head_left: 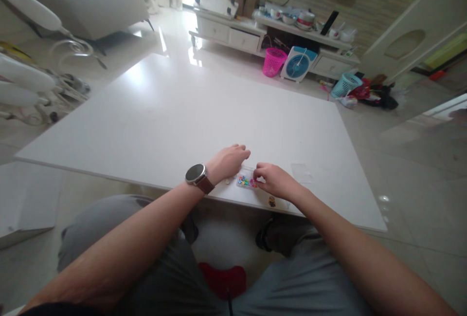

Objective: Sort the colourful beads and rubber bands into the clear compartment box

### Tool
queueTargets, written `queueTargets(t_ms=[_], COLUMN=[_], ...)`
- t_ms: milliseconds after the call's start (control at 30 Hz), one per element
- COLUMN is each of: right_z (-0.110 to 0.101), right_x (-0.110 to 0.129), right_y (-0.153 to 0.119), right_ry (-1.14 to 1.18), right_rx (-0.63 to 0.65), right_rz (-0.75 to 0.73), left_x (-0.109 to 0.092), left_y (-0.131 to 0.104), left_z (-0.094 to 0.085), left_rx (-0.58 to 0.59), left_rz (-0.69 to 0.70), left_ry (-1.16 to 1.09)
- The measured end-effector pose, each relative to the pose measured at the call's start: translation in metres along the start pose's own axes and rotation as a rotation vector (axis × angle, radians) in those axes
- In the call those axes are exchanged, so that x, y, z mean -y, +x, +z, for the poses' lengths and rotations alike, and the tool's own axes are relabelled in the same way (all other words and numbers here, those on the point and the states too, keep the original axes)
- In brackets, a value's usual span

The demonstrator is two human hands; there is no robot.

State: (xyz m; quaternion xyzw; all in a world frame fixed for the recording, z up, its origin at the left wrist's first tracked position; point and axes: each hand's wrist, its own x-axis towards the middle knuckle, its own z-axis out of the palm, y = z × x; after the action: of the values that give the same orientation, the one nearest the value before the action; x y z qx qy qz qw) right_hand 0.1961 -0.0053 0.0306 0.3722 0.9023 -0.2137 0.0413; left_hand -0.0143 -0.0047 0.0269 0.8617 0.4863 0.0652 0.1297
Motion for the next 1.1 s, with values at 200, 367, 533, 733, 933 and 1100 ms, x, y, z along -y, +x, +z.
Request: queueTargets(t_ms=[200, 367, 533, 733, 933, 1100], right_z=[0.000, -0.002, -0.005, -0.008, -0.010, -0.010], right_x=[0.000, 0.000, -0.001, 0.000, -0.001, 0.001], right_y=[0.001, -0.002, -0.005, -0.007, -0.009, -0.007], right_ry=[-0.010, -0.022, -0.042, -0.070, -0.106, -0.123], right_rx=[0.017, 0.014, -0.016, -0.012, 0.018, 0.101], right_rz=[0.000, 0.009, 0.019, 0.032, 0.065, 0.040], left_x=[0.013, 0.017, 0.018, 0.015, 0.016, 0.013], left_y=[-0.001, 0.000, 0.006, 0.007, 0.007, 0.008], left_z=[0.005, 0.012, 0.017, 0.018, 0.022, 0.016], left_rx=[0.043, 0.061, 0.089, 0.116, 0.115, 0.109], left_rz=[-0.099, -0.109, -0.119, -0.113, -0.130, -0.110], left_ry=[0.050, 0.013, -0.006, -0.008, 0.017, 0.020])
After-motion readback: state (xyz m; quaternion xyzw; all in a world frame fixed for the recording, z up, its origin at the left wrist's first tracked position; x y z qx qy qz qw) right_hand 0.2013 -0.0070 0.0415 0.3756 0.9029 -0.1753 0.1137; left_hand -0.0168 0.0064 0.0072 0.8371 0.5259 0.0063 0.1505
